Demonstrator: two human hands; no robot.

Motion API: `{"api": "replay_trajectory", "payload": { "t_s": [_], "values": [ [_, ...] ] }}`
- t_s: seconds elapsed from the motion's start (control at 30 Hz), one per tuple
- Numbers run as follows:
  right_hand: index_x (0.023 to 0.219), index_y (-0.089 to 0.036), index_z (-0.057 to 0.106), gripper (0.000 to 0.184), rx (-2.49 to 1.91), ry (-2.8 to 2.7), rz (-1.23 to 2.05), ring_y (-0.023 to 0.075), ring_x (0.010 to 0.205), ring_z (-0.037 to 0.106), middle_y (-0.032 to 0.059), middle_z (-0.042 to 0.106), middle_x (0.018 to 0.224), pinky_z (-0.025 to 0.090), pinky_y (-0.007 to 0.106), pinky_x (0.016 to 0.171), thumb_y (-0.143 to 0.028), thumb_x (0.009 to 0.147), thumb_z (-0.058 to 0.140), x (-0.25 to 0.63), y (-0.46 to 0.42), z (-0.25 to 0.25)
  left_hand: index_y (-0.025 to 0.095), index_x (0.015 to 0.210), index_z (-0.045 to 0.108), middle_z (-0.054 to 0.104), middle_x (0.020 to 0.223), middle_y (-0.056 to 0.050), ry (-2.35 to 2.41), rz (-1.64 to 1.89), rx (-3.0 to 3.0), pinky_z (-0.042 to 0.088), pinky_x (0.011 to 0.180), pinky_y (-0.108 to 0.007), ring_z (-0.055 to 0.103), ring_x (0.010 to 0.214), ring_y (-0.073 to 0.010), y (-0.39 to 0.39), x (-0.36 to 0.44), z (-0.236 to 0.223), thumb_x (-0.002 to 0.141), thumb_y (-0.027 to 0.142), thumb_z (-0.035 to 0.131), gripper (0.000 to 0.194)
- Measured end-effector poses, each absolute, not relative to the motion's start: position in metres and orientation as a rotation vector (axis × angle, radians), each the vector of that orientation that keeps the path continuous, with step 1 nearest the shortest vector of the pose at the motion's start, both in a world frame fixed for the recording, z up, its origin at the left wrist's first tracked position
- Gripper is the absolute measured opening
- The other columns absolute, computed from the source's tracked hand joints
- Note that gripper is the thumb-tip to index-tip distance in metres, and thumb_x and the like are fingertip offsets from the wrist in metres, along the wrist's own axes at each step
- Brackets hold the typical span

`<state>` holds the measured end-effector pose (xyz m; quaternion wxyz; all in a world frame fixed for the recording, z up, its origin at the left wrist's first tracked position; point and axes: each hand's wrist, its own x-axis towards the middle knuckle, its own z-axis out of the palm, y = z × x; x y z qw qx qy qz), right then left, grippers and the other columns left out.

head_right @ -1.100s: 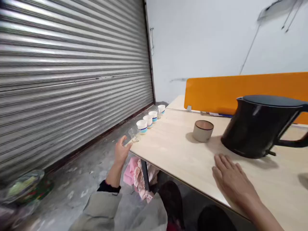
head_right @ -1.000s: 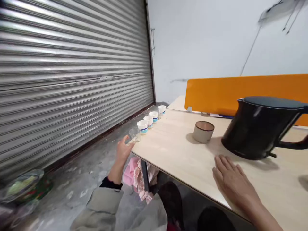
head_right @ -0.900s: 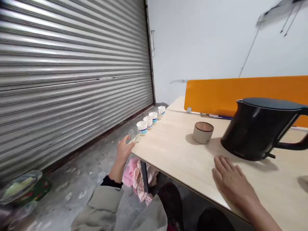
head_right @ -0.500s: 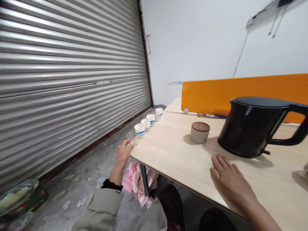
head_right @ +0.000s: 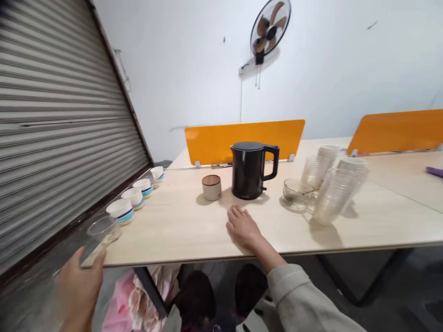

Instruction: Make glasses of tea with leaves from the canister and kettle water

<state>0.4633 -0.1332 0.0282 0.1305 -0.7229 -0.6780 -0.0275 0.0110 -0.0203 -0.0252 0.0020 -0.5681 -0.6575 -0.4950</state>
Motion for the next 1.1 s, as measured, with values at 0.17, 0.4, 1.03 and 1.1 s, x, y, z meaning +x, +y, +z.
{"api": "replay_trajectory", "payload": {
  "t_s": [0.17,0.4,1.03,1.1],
  "values": [
    [0.143,-0.018,0.056,0.048,-1.824,-1.784,-0.101,0.024,0.136,0.053,0.0136,0.059,0.145,0.043,0.042,0.114,-0.035,0.102,0.039,0.471,-0.159,0.032,0.047,0.155,0.032,0.043,0.159,0.006,-1.598,-1.622,-1.752,0.039,0.118,-0.063,0.049,0.14,-0.0377,-0.086,0.048,-0.046,0.087,0.042,0.061,0.073],
    [0.127,-0.022,0.065,0.034,-1.666,-1.32,-0.762,0.0245,0.11,0.065,0.01,0.072,0.118,0.051,0.04,0.099,-0.037,0.099,0.053,0.532,-0.245,0.091,0.025,0.146,0.048,0.062,0.138,-0.013,-1.115,-1.538,-2.279,0.046,0.111,-0.057,0.056,0.131,-0.0333,-0.096,0.121,-0.03,0.097,0.034,0.058,0.051],
    [0.099,-0.018,0.078,0.038,-2.416,-1.248,-0.947,0.0222,0.083,0.06,0.0134,0.074,0.091,0.04,0.033,0.074,-0.039,0.099,0.046,0.67,-0.299,0.176,0.019,0.127,0.063,0.068,0.129,-0.012,-1.072,-1.221,-2.738,0.047,0.109,-0.048,0.057,0.124,-0.0308,-0.06,0.228,-0.019,0.095,0.038,0.054,0.038],
    [0.1,-0.018,0.079,0.038,-2.416,-1.204,-0.935,0.0212,0.079,0.06,0.0133,0.073,0.093,0.04,0.032,0.072,-0.041,0.098,0.048,0.672,-0.298,0.175,0.019,0.127,0.063,0.067,0.13,-0.012,-1.085,-1.193,-2.74,0.046,0.109,-0.048,0.057,0.125,-0.0313,-0.06,0.228,-0.018,0.095,0.038,0.055,0.038]
  ]
}}
